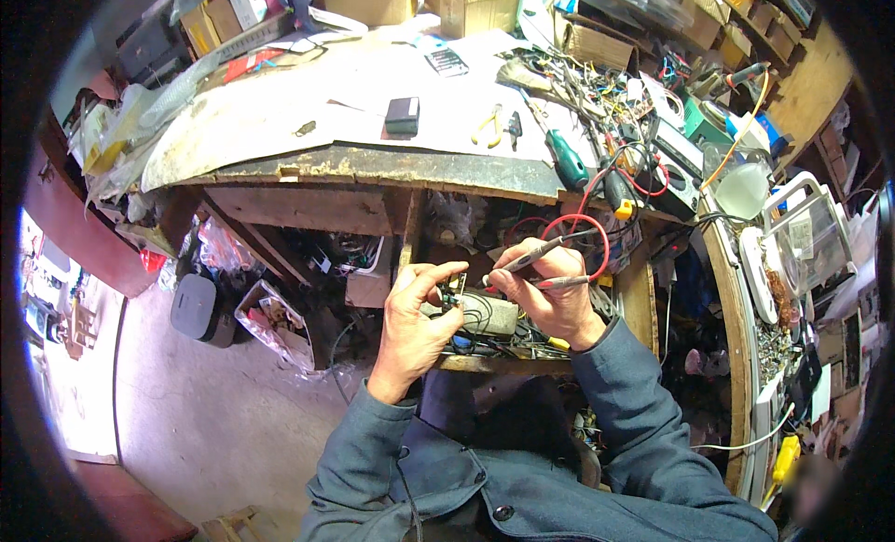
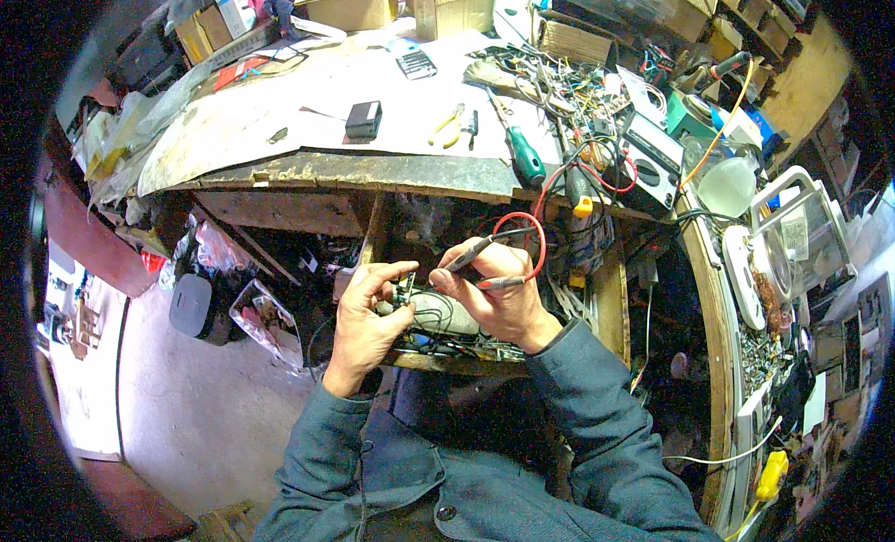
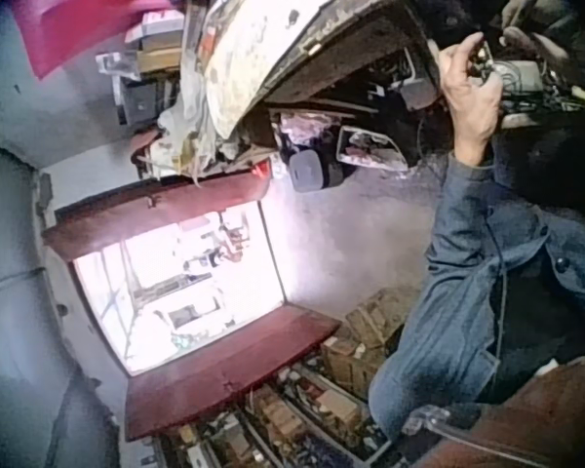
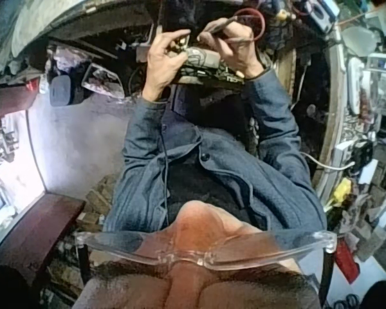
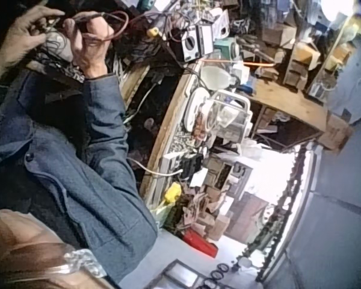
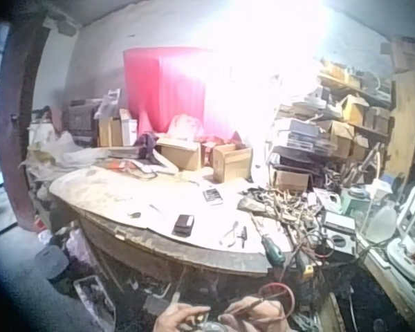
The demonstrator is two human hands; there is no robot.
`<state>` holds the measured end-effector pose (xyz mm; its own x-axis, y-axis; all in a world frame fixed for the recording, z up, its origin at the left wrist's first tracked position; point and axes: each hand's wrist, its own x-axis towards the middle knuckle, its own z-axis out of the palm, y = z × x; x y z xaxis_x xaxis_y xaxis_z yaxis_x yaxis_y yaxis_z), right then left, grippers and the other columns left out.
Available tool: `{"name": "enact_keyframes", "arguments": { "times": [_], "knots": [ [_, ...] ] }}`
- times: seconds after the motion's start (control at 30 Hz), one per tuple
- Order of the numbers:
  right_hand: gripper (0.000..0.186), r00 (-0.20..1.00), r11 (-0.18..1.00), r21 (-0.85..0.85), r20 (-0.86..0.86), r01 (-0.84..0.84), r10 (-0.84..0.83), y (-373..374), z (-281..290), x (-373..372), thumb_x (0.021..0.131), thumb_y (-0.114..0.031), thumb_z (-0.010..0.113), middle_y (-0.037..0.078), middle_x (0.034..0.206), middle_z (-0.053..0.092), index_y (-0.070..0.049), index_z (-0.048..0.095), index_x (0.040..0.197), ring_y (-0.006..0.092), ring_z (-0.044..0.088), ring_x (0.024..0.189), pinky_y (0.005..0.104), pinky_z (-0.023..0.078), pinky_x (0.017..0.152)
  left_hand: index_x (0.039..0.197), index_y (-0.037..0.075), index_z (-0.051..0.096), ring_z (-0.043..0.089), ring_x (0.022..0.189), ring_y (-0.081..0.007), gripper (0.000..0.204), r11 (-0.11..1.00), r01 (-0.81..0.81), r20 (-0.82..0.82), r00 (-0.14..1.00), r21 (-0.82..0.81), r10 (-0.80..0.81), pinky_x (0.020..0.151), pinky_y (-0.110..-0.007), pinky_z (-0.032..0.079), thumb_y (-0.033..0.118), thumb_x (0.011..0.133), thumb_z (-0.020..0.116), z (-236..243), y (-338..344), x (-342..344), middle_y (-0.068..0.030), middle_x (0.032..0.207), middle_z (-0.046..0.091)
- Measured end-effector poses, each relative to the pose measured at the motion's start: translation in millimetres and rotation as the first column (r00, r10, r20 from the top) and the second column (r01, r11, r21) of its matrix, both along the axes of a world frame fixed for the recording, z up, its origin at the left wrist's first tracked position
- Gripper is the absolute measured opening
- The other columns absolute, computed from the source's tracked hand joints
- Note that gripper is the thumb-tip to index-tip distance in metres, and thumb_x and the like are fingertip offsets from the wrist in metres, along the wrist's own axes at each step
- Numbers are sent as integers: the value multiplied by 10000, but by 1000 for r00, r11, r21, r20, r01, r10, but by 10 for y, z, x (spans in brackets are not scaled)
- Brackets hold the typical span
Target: The person holds a small green circuit board and uses multimeter probes to test various points on it. The person repeatedly touches different pads and components with the probes while holding the board steady.
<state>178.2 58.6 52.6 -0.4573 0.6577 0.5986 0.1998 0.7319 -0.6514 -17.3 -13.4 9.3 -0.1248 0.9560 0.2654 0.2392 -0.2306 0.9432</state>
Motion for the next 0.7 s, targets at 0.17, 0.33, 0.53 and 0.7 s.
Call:
{"name": "enact_keyframes", "arguments": {
  "times": [0.17,0.33,0.53,0.7],
  "knots": [
    [119,1000,1000,7,12,2,-2,13,-17,9,890,-96,786,99,755,710,-8,706,897,179,687,663,317,532,595,1216,124,727,493,780,-111,515,999,-18,-41,999,39,19,737,-249,461,-24,723,727,-27,9,3,-15,991,554],
    [97,987,958,-287,-154,-13,-33,-38,-26,8,929,-74,747,80,769,711,6,693,941,130,669,656,271,530,571,1291,64,656,618,897,-113,479,996,71,214,975,-60,-56,819,-253,524,-20,825,733,-113,41,4,-37,1083,639],
    [135,900,779,-605,-415,-165,-131,-8,-3,50,970,-135,710,58,851,704,-16,665,1016,119,654,680,258,528,535,1378,-36,549,685,1032,-152,506,917,370,612,763,-148,-209,926,-301,574,-16,903,723,-68,86,-58,-113,1166,703],
    [133,890,712,-679,-420,-178,-178,31,-47,43,968,-151,709,60,851,706,-30,672,1010,126,659,677,261,528,533,1396,-37,543,693,1018,-162,512,889,434,666,707,-144,-237,922,-307,579,-8,914,712,-40,85,-72,-117,1165,707]
  ]
}}
